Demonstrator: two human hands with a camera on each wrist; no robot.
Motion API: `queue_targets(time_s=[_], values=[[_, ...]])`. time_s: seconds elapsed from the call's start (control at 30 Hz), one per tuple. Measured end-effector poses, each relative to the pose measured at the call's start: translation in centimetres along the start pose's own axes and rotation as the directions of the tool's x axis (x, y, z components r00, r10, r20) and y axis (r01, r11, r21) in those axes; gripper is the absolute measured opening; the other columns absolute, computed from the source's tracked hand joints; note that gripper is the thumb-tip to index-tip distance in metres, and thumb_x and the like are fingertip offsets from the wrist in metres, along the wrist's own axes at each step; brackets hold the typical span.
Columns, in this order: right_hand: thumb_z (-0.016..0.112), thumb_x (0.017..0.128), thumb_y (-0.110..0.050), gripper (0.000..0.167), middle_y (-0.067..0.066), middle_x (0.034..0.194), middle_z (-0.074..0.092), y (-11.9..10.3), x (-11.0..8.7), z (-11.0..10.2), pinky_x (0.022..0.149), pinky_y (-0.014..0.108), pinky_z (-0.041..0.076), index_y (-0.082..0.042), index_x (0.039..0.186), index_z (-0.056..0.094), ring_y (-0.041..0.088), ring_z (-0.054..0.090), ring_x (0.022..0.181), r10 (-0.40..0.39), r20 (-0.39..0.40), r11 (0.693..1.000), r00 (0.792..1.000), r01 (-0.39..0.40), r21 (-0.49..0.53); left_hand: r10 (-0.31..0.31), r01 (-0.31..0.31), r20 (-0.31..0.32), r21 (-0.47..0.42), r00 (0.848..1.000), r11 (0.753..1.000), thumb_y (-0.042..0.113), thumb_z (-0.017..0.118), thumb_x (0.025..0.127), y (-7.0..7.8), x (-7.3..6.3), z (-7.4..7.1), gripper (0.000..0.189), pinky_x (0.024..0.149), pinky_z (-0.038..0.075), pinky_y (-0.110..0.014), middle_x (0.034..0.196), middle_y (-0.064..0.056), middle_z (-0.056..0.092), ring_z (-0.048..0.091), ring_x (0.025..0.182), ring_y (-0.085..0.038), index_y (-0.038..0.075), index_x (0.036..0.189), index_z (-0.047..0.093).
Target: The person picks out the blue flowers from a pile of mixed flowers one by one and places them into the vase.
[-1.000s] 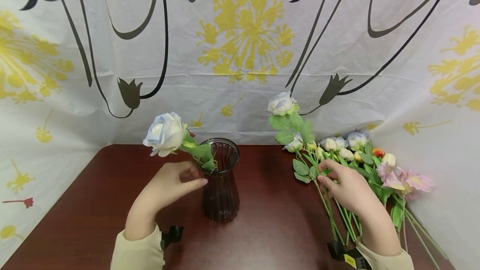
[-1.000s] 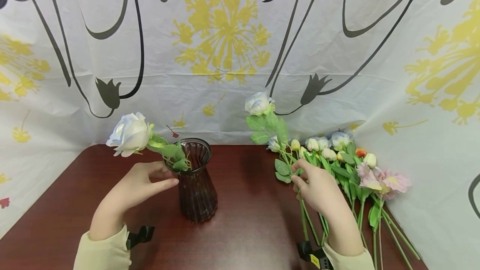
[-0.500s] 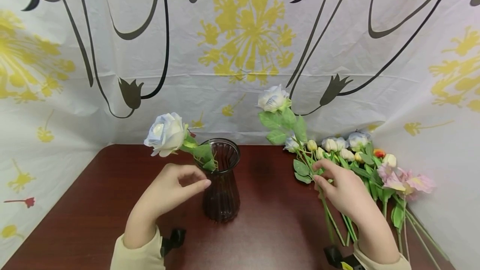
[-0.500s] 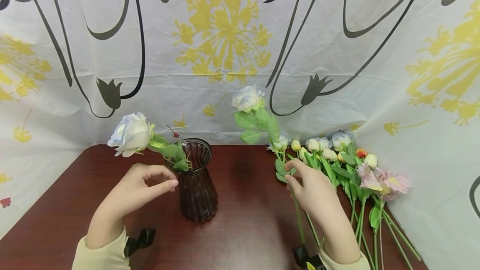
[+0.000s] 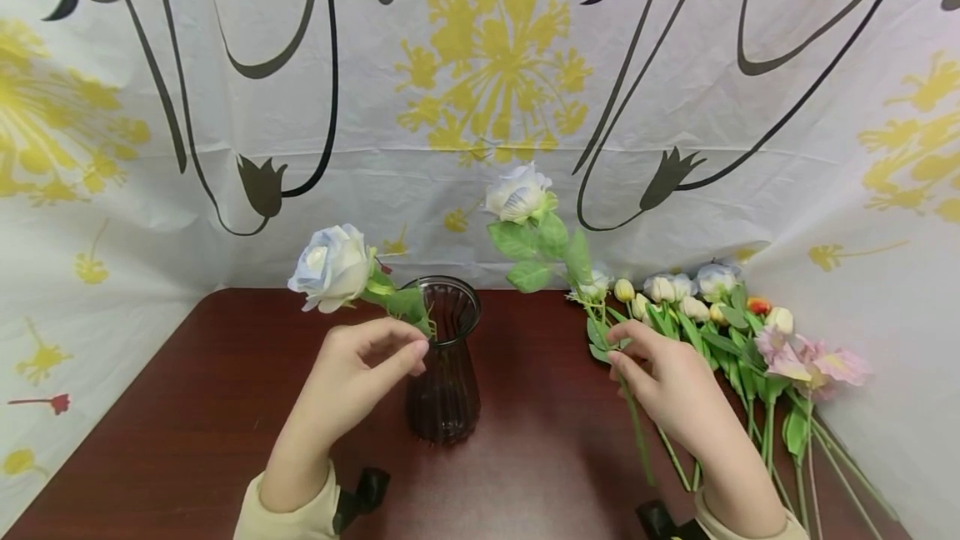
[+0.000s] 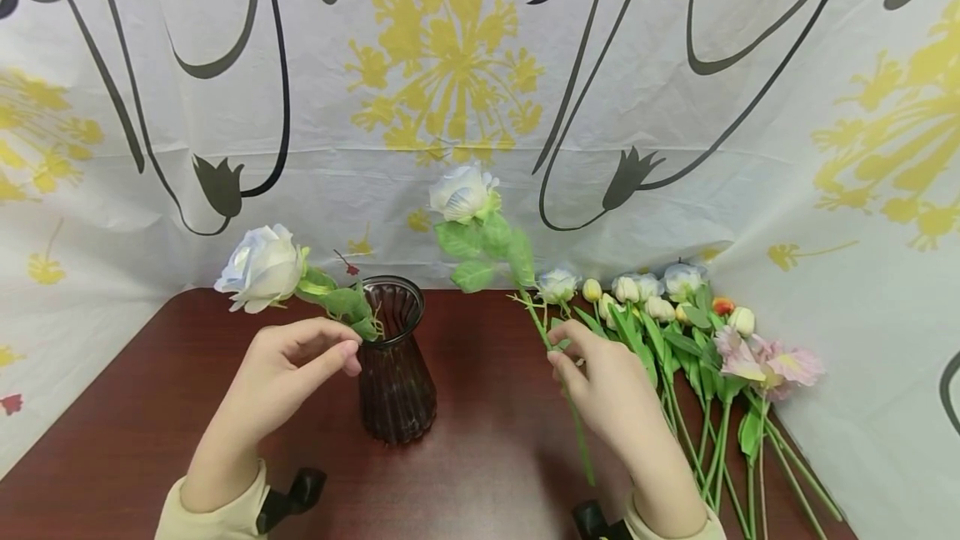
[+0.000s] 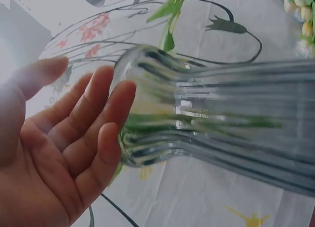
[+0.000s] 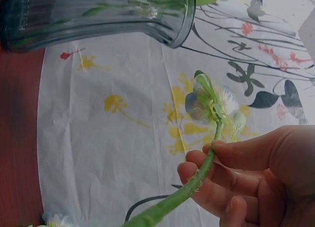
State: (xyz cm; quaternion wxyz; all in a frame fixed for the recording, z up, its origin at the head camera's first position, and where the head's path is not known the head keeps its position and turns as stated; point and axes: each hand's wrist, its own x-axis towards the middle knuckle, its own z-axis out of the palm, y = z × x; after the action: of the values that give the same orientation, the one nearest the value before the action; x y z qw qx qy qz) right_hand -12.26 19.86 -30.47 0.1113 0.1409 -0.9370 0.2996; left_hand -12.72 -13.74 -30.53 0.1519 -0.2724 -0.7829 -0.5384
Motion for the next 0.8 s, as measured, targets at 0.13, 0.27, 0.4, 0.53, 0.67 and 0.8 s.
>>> queue_targets(time_s=[0.13, 0.27, 0.4, 0.53, 0.67, 0.8], values=[[0.063, 0.094, -0.012, 0.015, -0.014, 0.073, 0.063, -0.5, -0.1, 0.3, 0.056, 0.03, 0.045, -0.014, 0.109, 0.062, 0.001, 0.058, 0.058, 0.002, -0.019, 1.0, 1.0, -0.002, 0.007, 0.0, -0.002, -0.059, -0.033, 0.998, 0.999, 0.003, 0.067, 0.089, 0.4, 0.0, 0.3, 0.003, 0.055, 0.051, -0.026, 0.068, 0.002, 0.066, 0.065, 0.062, -0.017, 0.003, 0.089, 0.07], [0.063, 0.094, -0.009, 0.014, -0.014, 0.073, 0.063, -0.9, -0.2, 0.7, 0.054, 0.027, 0.045, -0.014, 0.107, 0.062, 0.001, 0.058, 0.058, -0.023, -0.047, 0.999, 0.999, 0.025, 0.04, 0.006, -0.012, -0.111, -0.049, 0.994, 0.999, 0.001, 0.067, 0.088, 0.7, 0.0, 0.8, 0.003, 0.056, 0.053, -0.027, 0.068, 0.001, 0.067, 0.065, 0.062, -0.016, 0.0, 0.089, 0.07], [0.063, 0.093, -0.007, 0.013, -0.013, 0.073, 0.062, -1.3, -0.3, 1.2, 0.053, 0.026, 0.047, -0.015, 0.104, 0.063, 0.002, 0.059, 0.059, -0.059, -0.08, 0.995, 0.995, 0.065, 0.072, 0.008, -0.016, -0.141, -0.05, 0.99, 0.999, 0.0, 0.067, 0.088, 0.9, 0.0, 1.3, 0.003, 0.058, 0.054, -0.027, 0.068, 0.001, 0.067, 0.066, 0.062, -0.016, 0.0, 0.088, 0.07], [0.063, 0.093, -0.007, 0.012, -0.012, 0.075, 0.062, -1.8, -0.4, 1.4, 0.054, 0.026, 0.048, -0.013, 0.102, 0.064, 0.004, 0.059, 0.061, -0.067, -0.087, 0.995, 0.994, 0.073, 0.073, 0.013, -0.019, -0.139, -0.042, 0.99, 0.999, 0.001, 0.067, 0.088, 1.1, 0.1, 1.6, 0.003, 0.058, 0.054, -0.028, 0.069, 0.002, 0.067, 0.066, 0.062, -0.017, 0.001, 0.088, 0.07], [0.063, 0.093, -0.006, 0.01, -0.009, 0.078, 0.063, -2.3, -0.4, 1.7, 0.056, 0.026, 0.049, -0.012, 0.101, 0.063, 0.004, 0.06, 0.062, -0.053, -0.07, 0.995, 0.996, 0.058, 0.079, 0.004, -0.011, -0.128, -0.049, 0.992, 0.999, 0.003, 0.067, 0.088, 1.2, 0.0, 2.1, 0.004, 0.057, 0.054, -0.029, 0.069, 0.002, 0.068, 0.066, 0.061, -0.02, 0.0, 0.087, 0.07], [0.062, 0.094, -0.007, 0.008, -0.011, 0.076, 0.061, -2.8, -0.5, 1.9, 0.057, 0.025, 0.049, -0.013, 0.099, 0.062, 0.001, 0.059, 0.062, -0.05, -0.067, 0.996, 0.997, 0.055, 0.077, -0.01, 0.0, -0.123, -0.087, 0.992, 0.996, 0.002, 0.068, 0.088, 1.3, 0.1, 2.8, 0.003, 0.056, 0.055, -0.031, 0.07, 0.002, 0.068, 0.066, 0.062, -0.02, 0.002, 0.087, 0.07]])
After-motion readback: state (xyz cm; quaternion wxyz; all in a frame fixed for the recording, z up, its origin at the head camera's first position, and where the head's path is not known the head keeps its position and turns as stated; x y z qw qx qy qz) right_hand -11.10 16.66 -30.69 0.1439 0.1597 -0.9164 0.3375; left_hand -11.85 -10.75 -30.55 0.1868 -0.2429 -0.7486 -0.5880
